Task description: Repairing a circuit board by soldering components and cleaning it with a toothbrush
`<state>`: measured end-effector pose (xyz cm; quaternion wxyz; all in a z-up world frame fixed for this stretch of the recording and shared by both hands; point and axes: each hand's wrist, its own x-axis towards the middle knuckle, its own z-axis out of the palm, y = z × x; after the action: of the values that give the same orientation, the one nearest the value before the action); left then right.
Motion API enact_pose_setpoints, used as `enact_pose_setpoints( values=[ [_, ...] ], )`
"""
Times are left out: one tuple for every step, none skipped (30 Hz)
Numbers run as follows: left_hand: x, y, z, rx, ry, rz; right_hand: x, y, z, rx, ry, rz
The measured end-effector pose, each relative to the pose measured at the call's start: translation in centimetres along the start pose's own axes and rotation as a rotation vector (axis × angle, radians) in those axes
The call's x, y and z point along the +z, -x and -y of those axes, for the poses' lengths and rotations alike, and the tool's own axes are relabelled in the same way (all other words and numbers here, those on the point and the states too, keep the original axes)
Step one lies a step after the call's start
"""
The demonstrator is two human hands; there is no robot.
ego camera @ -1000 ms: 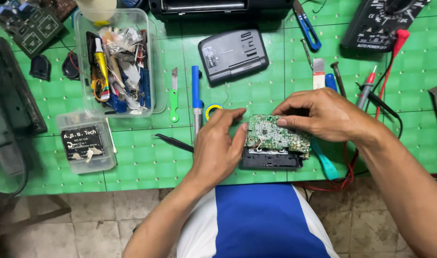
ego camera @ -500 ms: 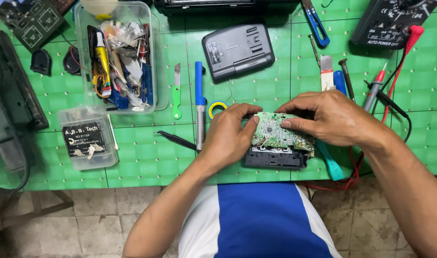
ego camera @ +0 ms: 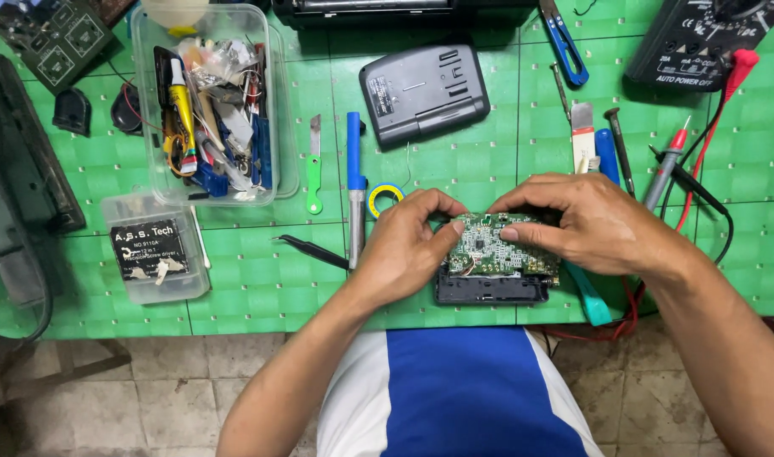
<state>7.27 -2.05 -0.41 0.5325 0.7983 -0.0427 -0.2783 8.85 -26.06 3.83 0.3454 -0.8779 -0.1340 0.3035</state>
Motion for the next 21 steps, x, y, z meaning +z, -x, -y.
enact_pose_setpoints(
  values=[
    [0.1, 0.1, 0.0, -0.001, 0.001, 0.0, 0.1, 0.0, -0.1, 0.0, 0.0, 0.001],
    [0.1, 0.2, 0.1, 0.011, -0.003, -0.014, 0.2, 0.0, -0.2, -0.006, -0.002, -0.001],
    [0.2, 0.3, 0.1, 0.023, -0.007, -0.027, 0.3, 0.0, -0.3, -0.012, -0.005, -0.004],
    [0.2, 0.3, 0.1, 0.022, -0.006, -0.028, 0.3, 0.0, -0.2, -0.012, -0.004, -0.002],
    [0.2, 0.4, 0.1, -0.001, 0.0, -0.02, 0.3, 0.0, 0.0, -0.005, 0.006, -0.006],
    [0.2, 0.4, 0.1, -0.025, 0.006, -0.013, 0.3, 0.0, 0.1, 0.001, 0.015, -0.009],
    [0.2, 0.4, 0.1, -0.026, 0.008, -0.014, 0.4, 0.0, -0.1, 0.001, 0.016, -0.007],
    [0.2, 0.3, 0.1, -0.025, -0.006, -0.021, 0.5, 0.0, -0.2, 0.009, 0.026, -0.007],
    [0.2, 0.3, 0.1, -0.024, -0.02, -0.027, 0.6, 0.0, -0.4, 0.017, 0.035, -0.007],
    [0.2, 0.3, 0.1, -0.026, -0.019, -0.027, 0.5, 0.0, -0.3, 0.017, 0.034, -0.004],
    [0.2, 0.3, 0.0, -0.027, -0.02, -0.026, 0.5, -0.1, -0.4, 0.014, 0.031, -0.003],
    [0.2, 0.3, 0.0, -0.025, -0.022, -0.025, 0.5, -0.1, -0.4, 0.01, 0.028, -0.003],
    [0.1, 0.4, -0.1, -0.026, -0.022, -0.025, 0.4, -0.1, -0.2, 0.011, 0.027, -0.002],
    [0.0, 0.4, -0.2, -0.031, -0.027, -0.023, 0.4, -0.1, 0.0, 0.043, 0.033, 0.002],
    [0.0, 0.5, -0.3, -0.035, -0.033, -0.021, 0.4, 0.0, 0.1, 0.075, 0.039, 0.005],
    [-0.1, 0.5, -0.4, -0.035, -0.033, -0.021, 0.3, 0.1, 0.3, 0.075, 0.039, 0.005],
    [-0.1, 0.6, -0.5, -0.04, -0.021, -0.015, 0.2, 0.2, 0.6, 0.088, 0.039, -0.005],
    [-0.2, 0.7, -0.6, -0.044, -0.01, -0.009, 0.2, 0.3, 0.8, 0.101, 0.04, -0.016],
    [-0.2, 0.7, -0.5, -0.043, -0.01, -0.009, 0.3, 0.5, 0.8, 0.101, 0.041, -0.016],
    [-0.1, 0.7, -0.5, -0.035, -0.01, -0.014, 0.4, 0.7, 0.8, 0.095, 0.054, -0.04],
    [-0.1, 0.7, -0.4, -0.026, -0.009, -0.02, 0.5, 0.9, 0.7, 0.088, 0.068, -0.063]
  ],
)
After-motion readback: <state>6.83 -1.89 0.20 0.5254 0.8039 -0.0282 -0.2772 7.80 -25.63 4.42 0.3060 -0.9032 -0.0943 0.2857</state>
